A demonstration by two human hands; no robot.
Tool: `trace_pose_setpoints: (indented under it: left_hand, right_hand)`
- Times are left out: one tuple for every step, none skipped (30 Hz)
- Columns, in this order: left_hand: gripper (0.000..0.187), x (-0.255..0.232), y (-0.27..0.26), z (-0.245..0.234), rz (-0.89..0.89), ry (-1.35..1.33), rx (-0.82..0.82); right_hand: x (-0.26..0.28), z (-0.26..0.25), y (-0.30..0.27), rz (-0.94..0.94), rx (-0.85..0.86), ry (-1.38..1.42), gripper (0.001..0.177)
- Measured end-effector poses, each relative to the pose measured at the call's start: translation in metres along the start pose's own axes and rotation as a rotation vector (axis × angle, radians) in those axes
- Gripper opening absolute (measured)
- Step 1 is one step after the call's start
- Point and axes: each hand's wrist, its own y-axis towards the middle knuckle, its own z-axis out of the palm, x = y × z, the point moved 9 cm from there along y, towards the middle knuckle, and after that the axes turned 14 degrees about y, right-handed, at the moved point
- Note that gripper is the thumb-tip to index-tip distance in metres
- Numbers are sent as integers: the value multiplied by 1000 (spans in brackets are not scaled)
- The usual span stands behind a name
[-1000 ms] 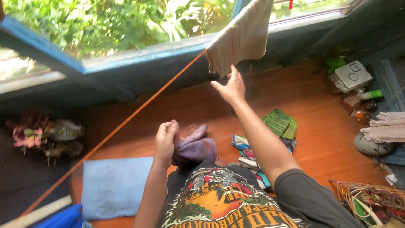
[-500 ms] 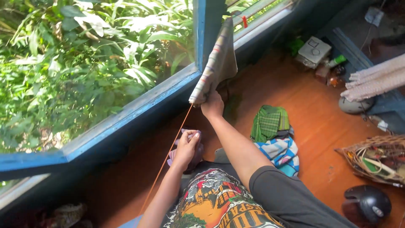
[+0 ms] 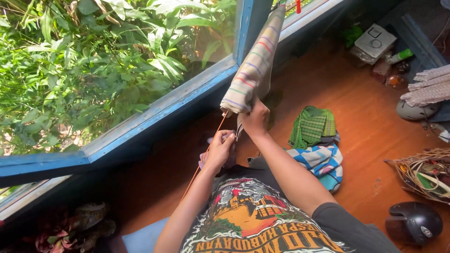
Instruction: Folding various cloths and hanging them on a line.
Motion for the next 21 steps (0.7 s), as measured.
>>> trace_pose_setpoints:
  left_hand:
    - [28, -4, -3, 1, -9, -28, 11]
    - [28, -12, -3, 2, -13, -56, 22]
    - [28, -10, 0, 3, -9, -59, 22]
    - [28, -7, 1, 4, -6, -53, 21]
    - [27, -5, 1, 5, -3, -47, 19]
    - [27, -7, -1, 5, -4, -49, 22]
    - [29, -7, -4, 6, -18, -38, 25]
    - [31, -12, -3, 4, -24, -26, 23]
    - [31, -15, -3, 3, -17, -27, 22]
    - [33, -22, -4, -2, 53, 71, -46]
    - [35, -30, -6, -8, 122, 168, -114]
    - [35, -37, -7, -9, 128, 165, -116]
    - [42, -47, -8, -9, 153, 136, -111]
    - [51, -55, -9, -8, 176, 108, -101]
    - [51, -57, -5, -6, 180, 108, -98]
    - [54, -63, -1, -4, 242, 12, -95]
    - [58, -70, 2, -1, 302, -84, -91]
    - [58, -79, 2, 0, 310, -84, -79]
    - [57, -88, 3, 1, 315, -96, -86]
    - [55, -96, 2, 1, 317, -107, -93]
    - [55, -97, 6, 4, 321, -105, -83]
  right_hand:
    - [6, 1, -1, -20, 44, 3, 40]
    - [11, 3, 1, -45, 85, 5, 50]
    - [10, 2, 1, -50, 85, 3, 50]
    - [8, 4, -1, -43, 127, -57, 45]
    - [6, 6, -3, -35, 169, -116, 41]
    - [3, 5, -5, -35, 170, -119, 41]
    - [-6, 8, -8, 28, 214, -157, 35]
    - [-15, 12, -7, 85, 255, -191, 30]
    - [-7, 6, -3, 78, 252, -191, 30]
    - [2, 3, -3, 75, 280, -133, 39]
    - [11, 0, -2, 72, 308, -75, 49]
    - [13, -6, 1, 66, 308, -75, 49]
    - [17, -8, 3, 47, 354, -14, 60]
    - [20, -12, 3, 33, 398, 44, 71]
    - [13, -17, 7, 30, 395, 42, 71]
    - [7, -17, 6, 62, 484, 165, 73]
    - [2, -18, 6, 94, 573, 290, 75]
    - [-3, -24, 18, 91, 562, 282, 75]
    - [-14, -34, 32, 149, 502, 259, 66]
    - [-24, -43, 43, 211, 444, 239, 57]
    - [-28, -49, 59, 211, 434, 234, 57]
